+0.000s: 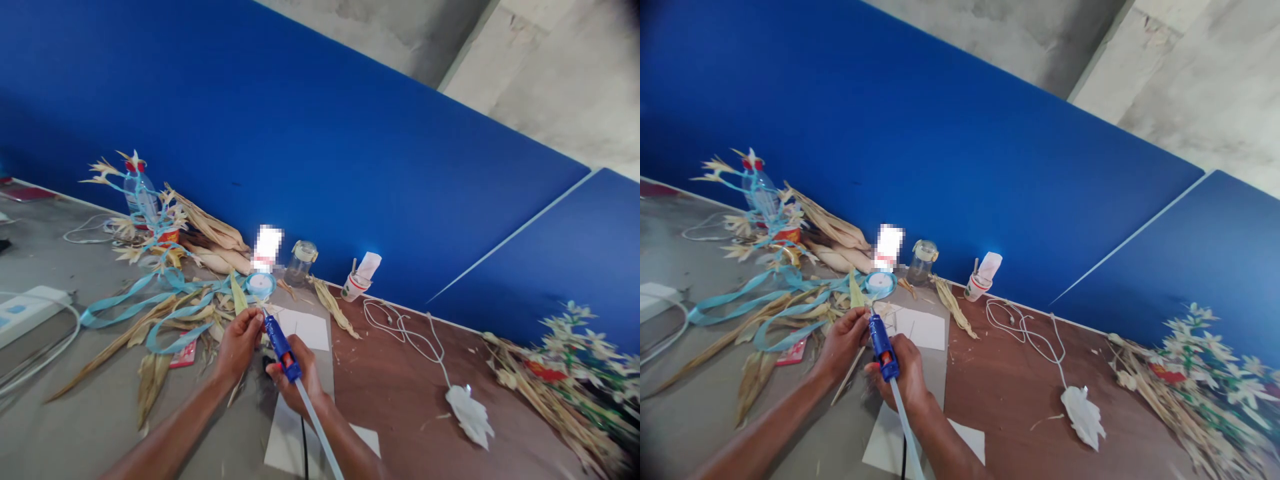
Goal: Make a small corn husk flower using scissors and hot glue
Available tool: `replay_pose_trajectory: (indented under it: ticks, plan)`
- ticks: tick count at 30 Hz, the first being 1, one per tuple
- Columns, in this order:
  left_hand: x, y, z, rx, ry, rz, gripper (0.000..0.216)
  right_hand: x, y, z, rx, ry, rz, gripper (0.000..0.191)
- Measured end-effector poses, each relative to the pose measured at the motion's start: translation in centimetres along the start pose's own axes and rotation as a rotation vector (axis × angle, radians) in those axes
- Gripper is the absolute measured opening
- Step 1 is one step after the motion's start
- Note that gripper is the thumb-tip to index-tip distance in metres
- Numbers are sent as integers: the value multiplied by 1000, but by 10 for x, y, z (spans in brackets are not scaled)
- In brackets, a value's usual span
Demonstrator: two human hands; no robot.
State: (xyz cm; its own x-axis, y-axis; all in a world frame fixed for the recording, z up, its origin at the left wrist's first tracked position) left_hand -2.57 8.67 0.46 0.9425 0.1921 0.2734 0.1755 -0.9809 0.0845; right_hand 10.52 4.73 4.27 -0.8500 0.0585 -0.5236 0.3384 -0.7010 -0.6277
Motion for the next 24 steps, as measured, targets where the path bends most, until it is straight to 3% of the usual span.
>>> replay_pose_trajectory:
  ticks: [24]
  plan:
    - [0, 0, -1, 10, -43, 5, 26, -3, 4, -8, 64, -90, -26, 41]
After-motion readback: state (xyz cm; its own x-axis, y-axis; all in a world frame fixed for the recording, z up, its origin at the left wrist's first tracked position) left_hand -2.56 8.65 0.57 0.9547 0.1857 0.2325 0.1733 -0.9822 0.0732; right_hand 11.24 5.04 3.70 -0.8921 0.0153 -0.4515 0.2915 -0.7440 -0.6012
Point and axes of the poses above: each hand's wrist, its own y-axis away from the middle knuckle, its own x-axis out of the palm, z = x × y, the point moved 9 cm from there along -y, towards the middle knuckle, and after that the axes turned 7 degrees about -x, right-handed, at the moved point
